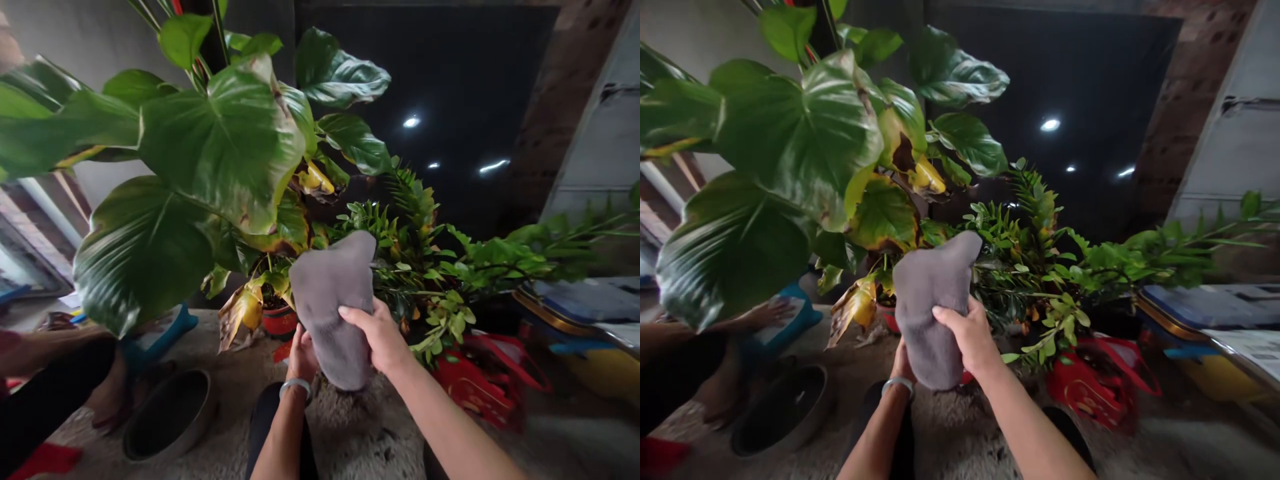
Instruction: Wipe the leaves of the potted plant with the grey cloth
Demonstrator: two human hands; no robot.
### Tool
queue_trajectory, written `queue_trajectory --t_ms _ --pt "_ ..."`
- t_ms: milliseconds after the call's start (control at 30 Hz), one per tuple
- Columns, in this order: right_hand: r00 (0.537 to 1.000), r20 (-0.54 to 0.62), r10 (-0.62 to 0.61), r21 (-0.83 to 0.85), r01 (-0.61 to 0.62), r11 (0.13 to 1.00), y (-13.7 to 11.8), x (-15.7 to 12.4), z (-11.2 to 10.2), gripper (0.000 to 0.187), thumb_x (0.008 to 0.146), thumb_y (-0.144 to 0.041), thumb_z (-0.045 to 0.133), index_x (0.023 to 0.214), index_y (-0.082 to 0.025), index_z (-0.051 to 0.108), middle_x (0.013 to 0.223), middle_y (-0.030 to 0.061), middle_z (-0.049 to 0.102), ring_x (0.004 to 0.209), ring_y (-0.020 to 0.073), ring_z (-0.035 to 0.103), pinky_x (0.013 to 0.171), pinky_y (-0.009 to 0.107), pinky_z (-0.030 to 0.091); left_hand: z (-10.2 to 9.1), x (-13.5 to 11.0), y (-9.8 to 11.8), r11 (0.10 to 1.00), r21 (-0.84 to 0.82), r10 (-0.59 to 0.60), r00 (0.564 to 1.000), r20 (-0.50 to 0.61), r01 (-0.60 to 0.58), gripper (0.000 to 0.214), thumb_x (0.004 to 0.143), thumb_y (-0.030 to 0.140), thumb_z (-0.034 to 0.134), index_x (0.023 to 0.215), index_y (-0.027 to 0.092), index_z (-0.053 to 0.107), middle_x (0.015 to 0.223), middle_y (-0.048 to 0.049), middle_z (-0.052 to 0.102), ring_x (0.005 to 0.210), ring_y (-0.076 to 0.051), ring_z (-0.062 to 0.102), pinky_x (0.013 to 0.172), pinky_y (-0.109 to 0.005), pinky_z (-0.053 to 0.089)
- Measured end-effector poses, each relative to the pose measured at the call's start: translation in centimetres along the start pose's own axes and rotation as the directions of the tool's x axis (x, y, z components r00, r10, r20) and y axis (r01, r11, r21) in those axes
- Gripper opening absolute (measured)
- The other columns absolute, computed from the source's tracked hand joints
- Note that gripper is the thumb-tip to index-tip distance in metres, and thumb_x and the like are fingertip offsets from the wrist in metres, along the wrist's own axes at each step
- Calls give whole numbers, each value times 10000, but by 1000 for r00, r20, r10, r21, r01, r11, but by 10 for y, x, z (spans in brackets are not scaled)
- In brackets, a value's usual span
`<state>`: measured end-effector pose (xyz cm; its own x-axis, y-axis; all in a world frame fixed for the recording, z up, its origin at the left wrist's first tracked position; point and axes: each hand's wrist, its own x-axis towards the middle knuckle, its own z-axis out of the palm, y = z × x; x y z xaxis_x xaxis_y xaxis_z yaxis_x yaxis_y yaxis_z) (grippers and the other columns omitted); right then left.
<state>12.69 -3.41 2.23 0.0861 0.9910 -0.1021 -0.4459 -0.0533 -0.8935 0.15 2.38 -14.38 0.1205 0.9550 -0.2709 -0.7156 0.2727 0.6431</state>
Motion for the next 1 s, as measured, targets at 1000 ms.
queue_trajectory --t_ms 1000 --pt "990 12 138 -568 -107 816 56 -79 -70 483 607 -288 576 1055 -165 711 1107 110 737 1101 307 645 953 371 478 58 -153 -35 959 -95 -273 960 -60 267 366 588 305 874 872 102 766 792 -122 789 977 -369 728 962 -450 532"
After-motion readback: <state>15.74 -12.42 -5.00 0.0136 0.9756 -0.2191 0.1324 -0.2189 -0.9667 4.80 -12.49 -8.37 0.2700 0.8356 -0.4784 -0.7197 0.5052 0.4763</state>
